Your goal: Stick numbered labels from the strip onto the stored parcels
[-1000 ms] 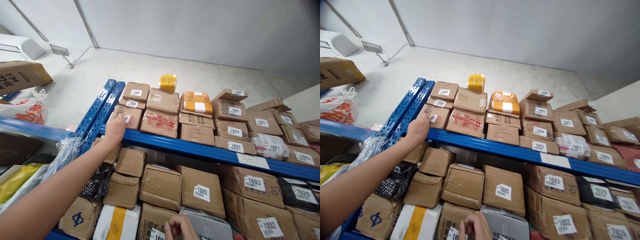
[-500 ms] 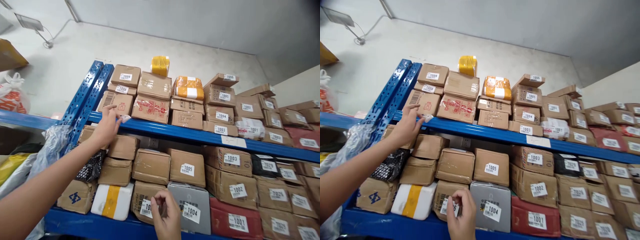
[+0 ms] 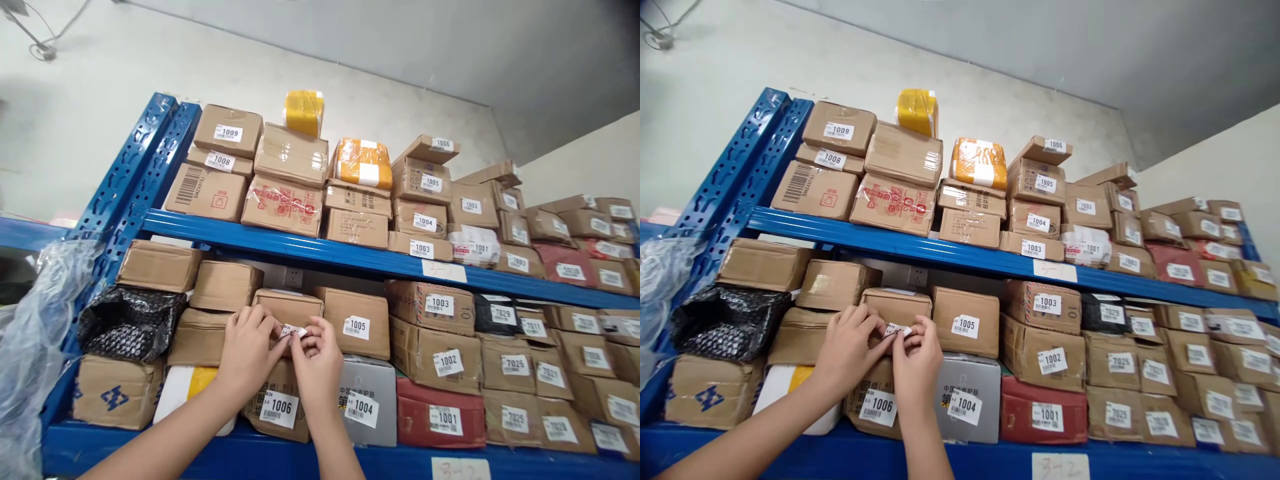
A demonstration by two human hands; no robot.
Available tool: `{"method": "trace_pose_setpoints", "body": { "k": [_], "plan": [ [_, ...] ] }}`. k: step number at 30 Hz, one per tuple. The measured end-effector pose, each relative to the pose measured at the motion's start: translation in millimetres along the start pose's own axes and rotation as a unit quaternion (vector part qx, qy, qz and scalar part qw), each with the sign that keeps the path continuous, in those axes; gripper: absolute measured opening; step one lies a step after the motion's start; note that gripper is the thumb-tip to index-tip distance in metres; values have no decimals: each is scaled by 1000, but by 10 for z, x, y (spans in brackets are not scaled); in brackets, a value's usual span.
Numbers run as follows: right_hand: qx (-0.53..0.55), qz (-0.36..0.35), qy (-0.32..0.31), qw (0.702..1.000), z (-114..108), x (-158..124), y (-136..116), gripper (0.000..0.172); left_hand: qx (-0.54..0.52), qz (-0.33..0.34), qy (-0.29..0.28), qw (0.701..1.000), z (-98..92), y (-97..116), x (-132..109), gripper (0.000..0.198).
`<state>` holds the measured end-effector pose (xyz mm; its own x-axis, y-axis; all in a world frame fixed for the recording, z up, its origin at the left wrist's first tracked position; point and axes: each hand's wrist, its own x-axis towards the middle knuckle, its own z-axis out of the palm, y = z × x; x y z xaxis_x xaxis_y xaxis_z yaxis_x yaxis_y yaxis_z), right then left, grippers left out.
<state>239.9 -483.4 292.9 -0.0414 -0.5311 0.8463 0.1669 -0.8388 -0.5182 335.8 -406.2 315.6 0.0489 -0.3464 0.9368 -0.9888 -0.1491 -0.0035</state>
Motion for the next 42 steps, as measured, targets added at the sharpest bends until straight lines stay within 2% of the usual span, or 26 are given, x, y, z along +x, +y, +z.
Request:
{"method": "trace_pose_setpoints", "body": {
  "k": [5, 10, 12, 15, 17, 20, 22, 24, 26, 28, 30, 33, 35, 37, 39, 41, 42],
  "plan": [
    [-143, -156, 38, 977, 30, -67, 123, 25, 44, 4, 57, 997, 2, 2, -24, 20],
    [-177, -245, -32, 953, -82, -77, 175, 26, 24, 9, 26, 999, -28, -37, 2, 17],
    [-205, -267, -41, 941, -163, -26, 193, 25, 24, 19, 13, 999, -30, -40, 11, 17],
    [-234, -280, -42, 930, -284, 82, 207, 28, 40, 29, 14, 999, -21, -16, 6, 29],
    [-226, -318, -71, 918, -350, 149, 204, 29, 53, 32, 23, 998, -8, 0, -3, 34],
    [-225, -390, -143, 881, -423, 214, 184, 23, 68, 42, 38, 996, 6, -7, -1, 38],
    [-236, -398, -174, 869, -449, 236, 169, 17, 76, 51, 46, 995, 6, -36, 20, 49],
    [-244, -402, -179, 864, -457, 250, 161, 11, 69, 64, 51, 994, 4, -73, 48, 57],
    [-245, -437, -185, 845, -454, 264, 165, 9, 40, 109, 52, 992, 8, -106, 63, 49],
    [-237, -471, -198, 826, -457, 278, 181, 13, 15, 198, 47, 979, 22, -128, 44, 34],
    [-220, -497, -198, 816, -474, 291, 211, 20, 19, 275, 27, 961, 46, -145, -11, 30],
    [-212, -528, -179, 803, -516, 306, 279, 27, 46, 309, 8, 950, 61, -169, -106, 30],
    [-219, -551, -168, 787, -539, 314, 329, 30, 51, 327, -1, 944, 18, -179, -107, 23],
    [-223, -581, -157, 767, -551, 321, 374, 33, 38, 344, 11, 938, -97, -194, 15, 10],
    [-224, -609, -154, 745, -558, 327, 415, 34, 3, 323, 73, 943, -283, -247, 308, 14],
    [-224, -621, -146, 736, -570, 333, 451, 34, -40, 227, 177, 957, -519, -368, 763, 13],
    [-224, -623, -142, 736, -580, 336, 465, 33, -50, 152, 229, 960, -645, -454, 1027, 16]
  ]
}}
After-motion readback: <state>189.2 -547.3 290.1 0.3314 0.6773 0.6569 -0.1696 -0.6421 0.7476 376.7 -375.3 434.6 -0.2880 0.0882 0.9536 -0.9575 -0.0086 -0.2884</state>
